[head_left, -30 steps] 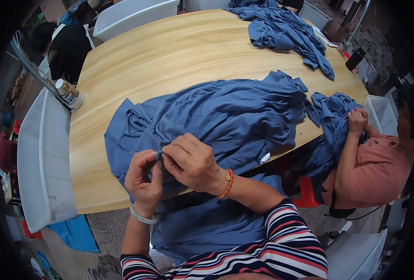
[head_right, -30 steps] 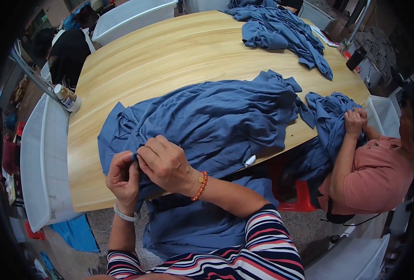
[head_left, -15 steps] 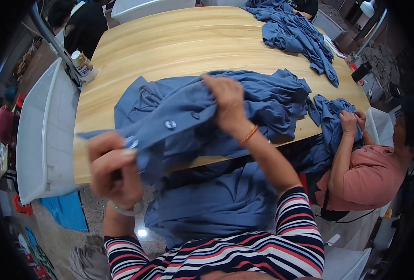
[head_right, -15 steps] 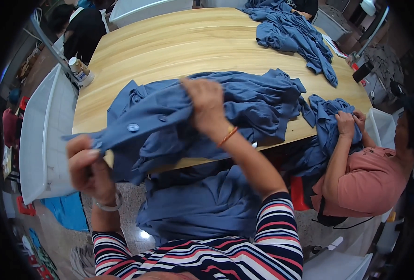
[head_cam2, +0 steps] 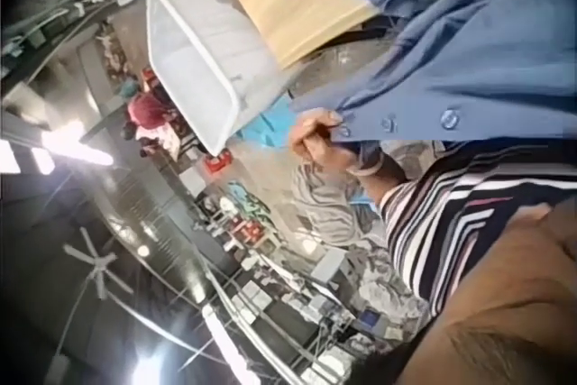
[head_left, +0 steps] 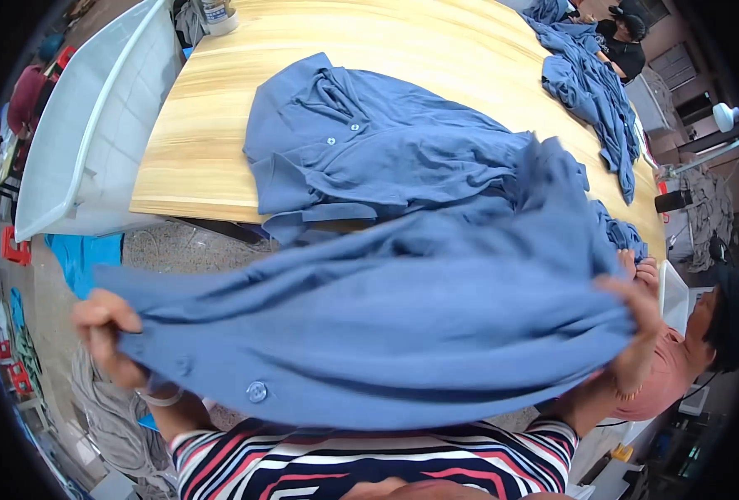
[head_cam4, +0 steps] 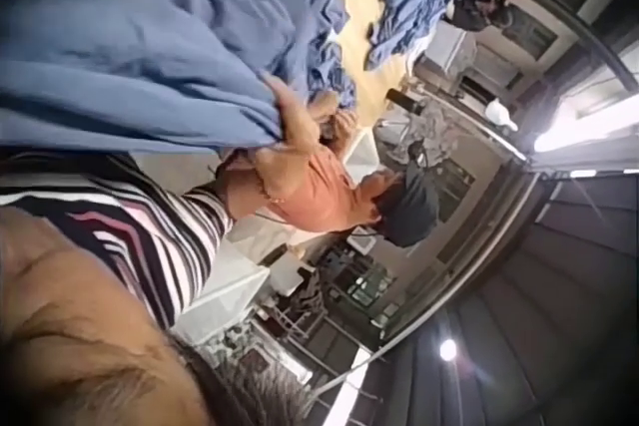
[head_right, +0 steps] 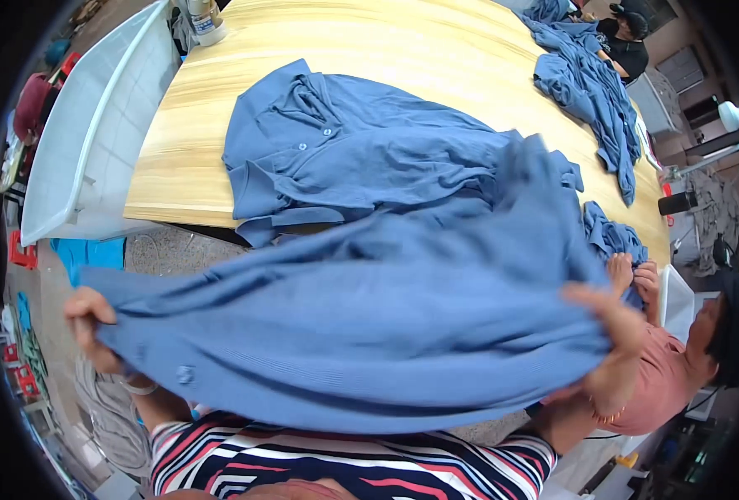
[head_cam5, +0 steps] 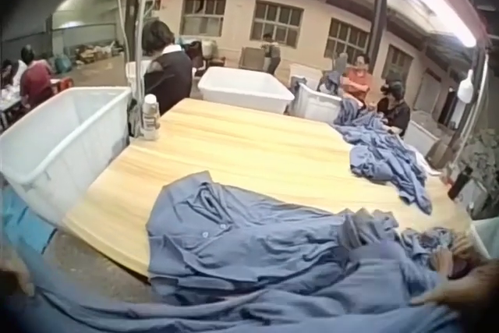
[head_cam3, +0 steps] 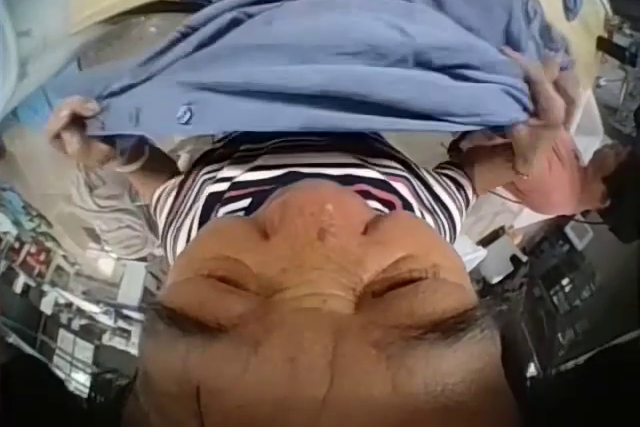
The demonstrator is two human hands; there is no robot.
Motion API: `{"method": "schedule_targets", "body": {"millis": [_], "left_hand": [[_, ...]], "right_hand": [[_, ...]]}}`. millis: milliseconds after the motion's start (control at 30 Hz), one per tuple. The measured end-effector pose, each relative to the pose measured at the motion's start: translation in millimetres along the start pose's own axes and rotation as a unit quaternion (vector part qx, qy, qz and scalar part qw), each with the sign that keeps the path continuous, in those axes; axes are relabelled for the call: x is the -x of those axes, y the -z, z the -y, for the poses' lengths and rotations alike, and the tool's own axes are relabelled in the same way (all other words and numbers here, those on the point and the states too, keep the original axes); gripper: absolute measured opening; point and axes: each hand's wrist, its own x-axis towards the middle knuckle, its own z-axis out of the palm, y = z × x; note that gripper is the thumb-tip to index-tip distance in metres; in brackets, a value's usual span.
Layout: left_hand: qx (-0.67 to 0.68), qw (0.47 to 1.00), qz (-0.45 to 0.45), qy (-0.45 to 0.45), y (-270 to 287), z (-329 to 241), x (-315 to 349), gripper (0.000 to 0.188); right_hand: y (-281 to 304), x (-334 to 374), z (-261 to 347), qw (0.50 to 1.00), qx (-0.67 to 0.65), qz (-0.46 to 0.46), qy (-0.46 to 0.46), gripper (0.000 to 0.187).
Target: Inspect blue garments for quality control, checking seams and fabric details.
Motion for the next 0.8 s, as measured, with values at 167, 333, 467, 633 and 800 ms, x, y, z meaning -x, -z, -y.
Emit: {"method": "schedule_targets", "body": {"millis": [167, 333, 467, 633, 800], "left_hand": [[-0.322, 0.915, 0.0, 0.244, 17.5, 45.5, 26.6, 0.014], [-0.301, 0.91, 0.182, 0.219, -53.5, 105.4, -2.2, 0.015], [-0.382, 0.902, 0.201, 0.033, -91.1, 178.7, -29.9, 0.017], [-0.453, 0.856, 0.247, 0.036, -117.8, 240.9, -58.2, 0.018], [-0.427, 0.844, 0.321, 0.049, -109.9, 229.4, -77.3, 0.013]], "right_hand": [[-85.7, -18.9, -15.0, 0.968, -0.171, 0.18, -0.038, 0.043], [-162.6, -102.5, -36.9, 0.994, 0.006, -0.03, 0.106, 0.034], [-205.5, -160.5, -47.7, 0.98, 0.093, -0.107, 0.14, 0.035], [-218.8, -191.8, -93.9, 0.976, 0.14, -0.036, 0.163, 0.015], [-170.0, -162.8, -86.0, 0.97, 0.199, -0.06, 0.127, 0.01]]}}
